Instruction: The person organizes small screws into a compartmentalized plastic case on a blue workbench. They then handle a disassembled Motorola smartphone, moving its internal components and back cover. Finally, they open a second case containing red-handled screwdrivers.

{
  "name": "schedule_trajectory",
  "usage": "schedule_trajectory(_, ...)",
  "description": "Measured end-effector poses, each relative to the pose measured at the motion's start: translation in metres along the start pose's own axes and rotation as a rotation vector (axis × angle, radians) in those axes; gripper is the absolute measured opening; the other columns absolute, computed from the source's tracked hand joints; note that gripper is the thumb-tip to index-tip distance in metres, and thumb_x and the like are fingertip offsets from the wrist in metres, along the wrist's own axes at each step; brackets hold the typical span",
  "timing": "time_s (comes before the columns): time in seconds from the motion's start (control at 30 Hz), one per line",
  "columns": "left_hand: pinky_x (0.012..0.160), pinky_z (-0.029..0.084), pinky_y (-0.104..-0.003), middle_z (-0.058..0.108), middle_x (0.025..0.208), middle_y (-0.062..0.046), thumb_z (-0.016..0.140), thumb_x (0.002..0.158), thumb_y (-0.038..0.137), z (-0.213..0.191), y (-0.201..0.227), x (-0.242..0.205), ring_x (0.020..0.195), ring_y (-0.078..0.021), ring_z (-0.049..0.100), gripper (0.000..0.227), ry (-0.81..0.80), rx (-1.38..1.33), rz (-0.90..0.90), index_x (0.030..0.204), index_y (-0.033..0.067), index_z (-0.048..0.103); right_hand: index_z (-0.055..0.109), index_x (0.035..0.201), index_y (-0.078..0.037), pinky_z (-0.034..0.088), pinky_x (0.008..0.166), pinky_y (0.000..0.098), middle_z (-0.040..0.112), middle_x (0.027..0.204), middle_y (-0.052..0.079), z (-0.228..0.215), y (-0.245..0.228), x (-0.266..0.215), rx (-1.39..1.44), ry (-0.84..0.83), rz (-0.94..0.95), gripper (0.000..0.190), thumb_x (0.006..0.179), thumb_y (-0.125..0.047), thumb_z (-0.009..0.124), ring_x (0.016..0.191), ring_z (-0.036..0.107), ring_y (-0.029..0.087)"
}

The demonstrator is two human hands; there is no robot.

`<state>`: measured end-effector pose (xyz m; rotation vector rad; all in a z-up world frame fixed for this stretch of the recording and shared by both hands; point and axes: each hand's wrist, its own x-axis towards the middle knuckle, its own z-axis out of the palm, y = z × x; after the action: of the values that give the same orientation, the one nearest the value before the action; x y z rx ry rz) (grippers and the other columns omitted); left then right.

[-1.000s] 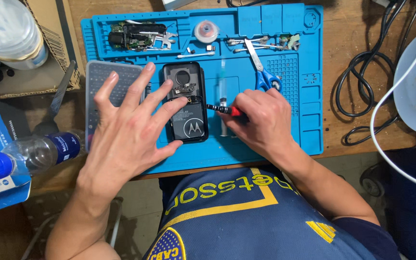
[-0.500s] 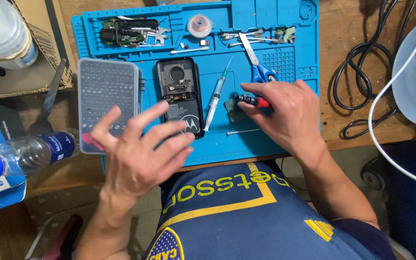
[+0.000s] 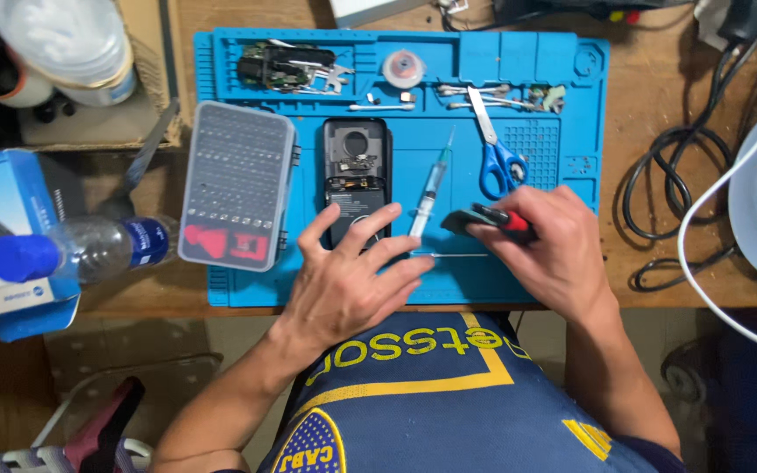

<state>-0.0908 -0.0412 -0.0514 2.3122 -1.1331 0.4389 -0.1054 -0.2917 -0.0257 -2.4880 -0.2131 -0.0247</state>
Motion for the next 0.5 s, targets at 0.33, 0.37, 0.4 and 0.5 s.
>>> schedule_trajectory(0.33, 0.108, 0.018, -0.058, 0.066, 0.09, 0.006, 0.06, 0.089, 0.054, -0.009, -0.003, 0.002, 0.11, -0.0187, 0.064, 0.035, 0.198, -0.294, -0.162, 0.103, 0.0224, 0.066, 0.06, 0.065, -0.015, 0.04, 0.058, 0.0323, 0.046, 0.051, -0.001, 0.023, -0.033, 0.006, 0.451, -0.003, -0.124, 0.026, 0.075, -0.026, 0.08, 0.048, 0.049, 0.021)
schedule_trajectory(0.37, 0.108, 0.019, -0.056, 0.067, 0.088, 0.007, 0.062, 0.088, 0.053, -0.009, -0.004, 0.004, 0.106, -0.0188, 0.066, 0.033, 0.209, -0.336, -0.172, 0.099, 0.0218, 0.066, 0.06, 0.067, -0.013, 0.04, 0.056, 0.0328, 0.045, 0.052, 0.001, 0.024, -0.034, 0.005, 0.527, -0.016, -0.147, 0.024, 0.076, -0.023, 0.081, 0.047, 0.049, 0.022)
schedule_trajectory(0.4, 0.109, 0.019, -0.055, 0.068, 0.086, 0.007, 0.064, 0.087, 0.051, -0.008, -0.005, 0.007, 0.101, -0.0189, 0.067, 0.031, 0.217, -0.378, -0.182, 0.096, 0.0212, 0.067, 0.061, 0.07, -0.011, 0.04, 0.055, 0.0334, 0.043, 0.053, 0.003, 0.025, -0.034, 0.005, 0.602, -0.027, -0.172, 0.023, 0.077, -0.02, 0.081, 0.046, 0.048, 0.024)
schedule_trajectory(0.5, 0.108, 0.019, -0.054, 0.068, 0.081, 0.009, 0.07, 0.085, 0.036, -0.006, -0.005, 0.006, 0.099, -0.0185, 0.067, 0.014, 0.229, -0.408, -0.212, 0.09, 0.0232, 0.069, 0.066, 0.074, -0.012, 0.045, 0.057, 0.0342, 0.046, 0.054, 0.003, 0.013, -0.039, 0.009, 0.655, -0.112, -0.181, 0.015, 0.077, -0.017, 0.08, 0.048, 0.05, 0.025)
